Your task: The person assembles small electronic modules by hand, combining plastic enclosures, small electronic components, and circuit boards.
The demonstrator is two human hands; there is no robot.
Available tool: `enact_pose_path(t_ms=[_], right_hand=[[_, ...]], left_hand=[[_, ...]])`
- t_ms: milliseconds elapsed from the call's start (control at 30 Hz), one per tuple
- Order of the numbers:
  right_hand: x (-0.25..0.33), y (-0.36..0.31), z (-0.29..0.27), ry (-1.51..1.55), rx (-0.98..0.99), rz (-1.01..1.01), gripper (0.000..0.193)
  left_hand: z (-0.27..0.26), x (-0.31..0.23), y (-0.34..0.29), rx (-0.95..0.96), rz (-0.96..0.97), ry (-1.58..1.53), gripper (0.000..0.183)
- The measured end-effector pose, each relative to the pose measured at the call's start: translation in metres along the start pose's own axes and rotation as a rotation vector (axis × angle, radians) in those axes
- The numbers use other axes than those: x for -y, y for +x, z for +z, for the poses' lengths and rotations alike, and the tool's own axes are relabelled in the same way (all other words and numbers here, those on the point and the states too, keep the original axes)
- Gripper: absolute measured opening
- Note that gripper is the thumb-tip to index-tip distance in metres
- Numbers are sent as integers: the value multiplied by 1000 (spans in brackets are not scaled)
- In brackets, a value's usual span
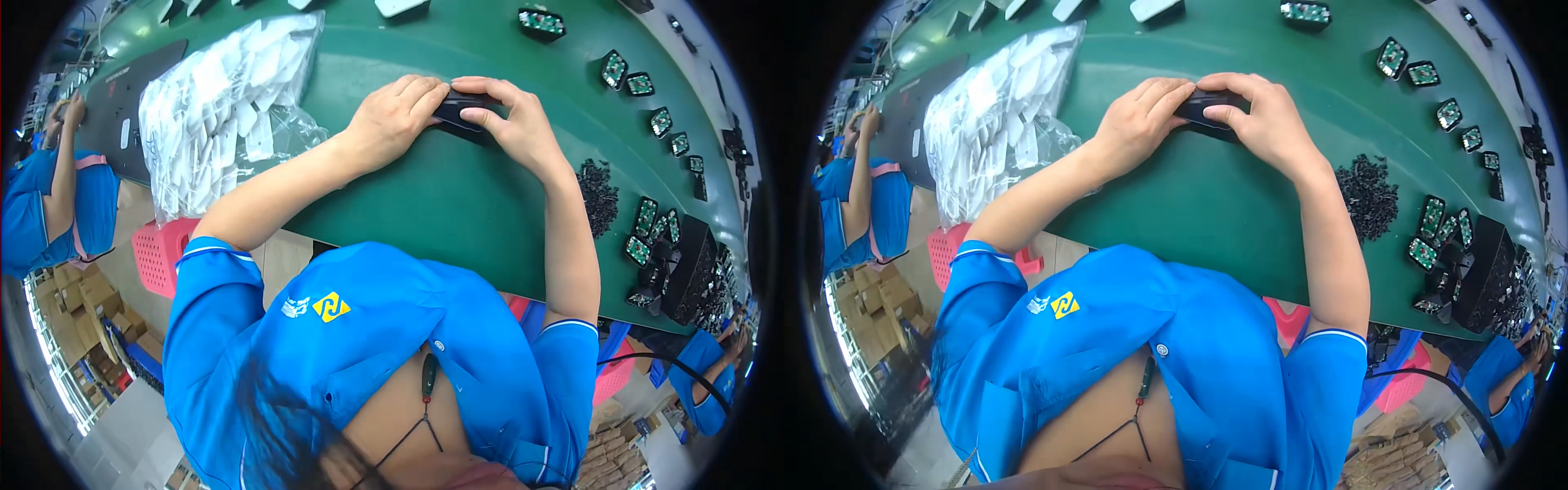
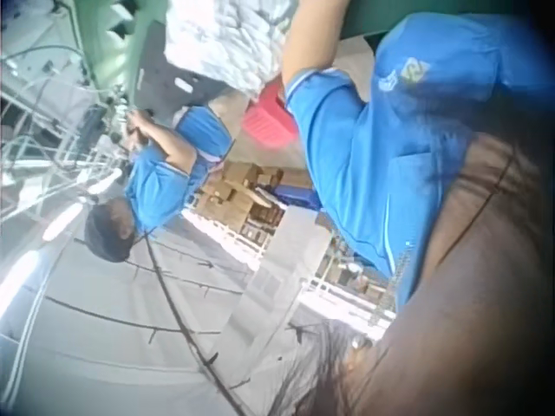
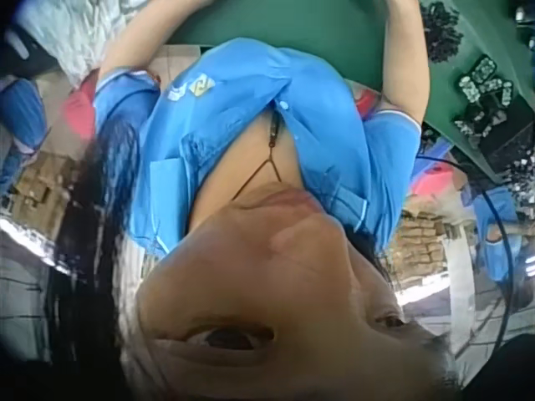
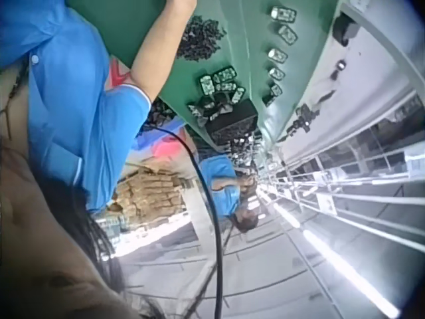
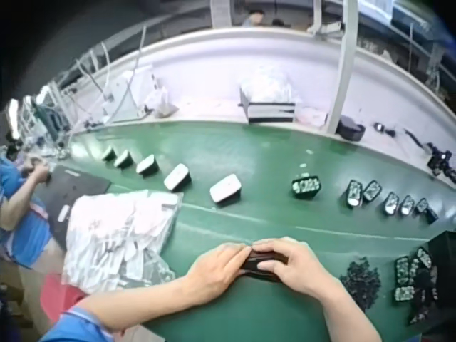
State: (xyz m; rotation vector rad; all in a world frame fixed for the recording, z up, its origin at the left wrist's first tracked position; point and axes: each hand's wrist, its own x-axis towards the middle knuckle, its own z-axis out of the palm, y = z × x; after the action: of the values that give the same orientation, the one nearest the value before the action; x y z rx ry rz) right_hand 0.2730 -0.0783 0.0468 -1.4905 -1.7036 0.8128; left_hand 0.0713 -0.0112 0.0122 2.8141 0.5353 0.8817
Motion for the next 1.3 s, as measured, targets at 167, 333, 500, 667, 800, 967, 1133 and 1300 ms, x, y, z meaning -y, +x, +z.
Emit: enact_pose_path(t_ms=[167, 333, 500, 667, 800, 967, 1133, 1300], right_hand=[[-15, -11, -16, 233, -378, 93, 28], [-18, -57, -67, 229, -751, 120, 25], [-47, -127, -111, 62, -983, 280, 21], [-68, -153, -115, -370, -814, 488, 18], [-73, -140, -108, -539, -671, 543, 17], [-74, -121, -104, -479, -568, 532, 17], [-77, -117, -99, -671, -501, 360, 11], [-68, -120, -97, -780, -474, 421, 11]], left_hand=[[15, 9, 40, -24, -213, -208, 33], [43, 43, 90, 59, -633, -555, 33], [44, 62, 110, 220, -793, -660, 33], [47, 63, 121, 288, -736, -343, 35], [51, 60, 122, 273, -706, -163, 36], [54, 58, 112, 136, -691, 20, 43], [33, 19, 88, -96, -424, 53, 47], [-11, -37, 34, -68, -267, -111, 44]])
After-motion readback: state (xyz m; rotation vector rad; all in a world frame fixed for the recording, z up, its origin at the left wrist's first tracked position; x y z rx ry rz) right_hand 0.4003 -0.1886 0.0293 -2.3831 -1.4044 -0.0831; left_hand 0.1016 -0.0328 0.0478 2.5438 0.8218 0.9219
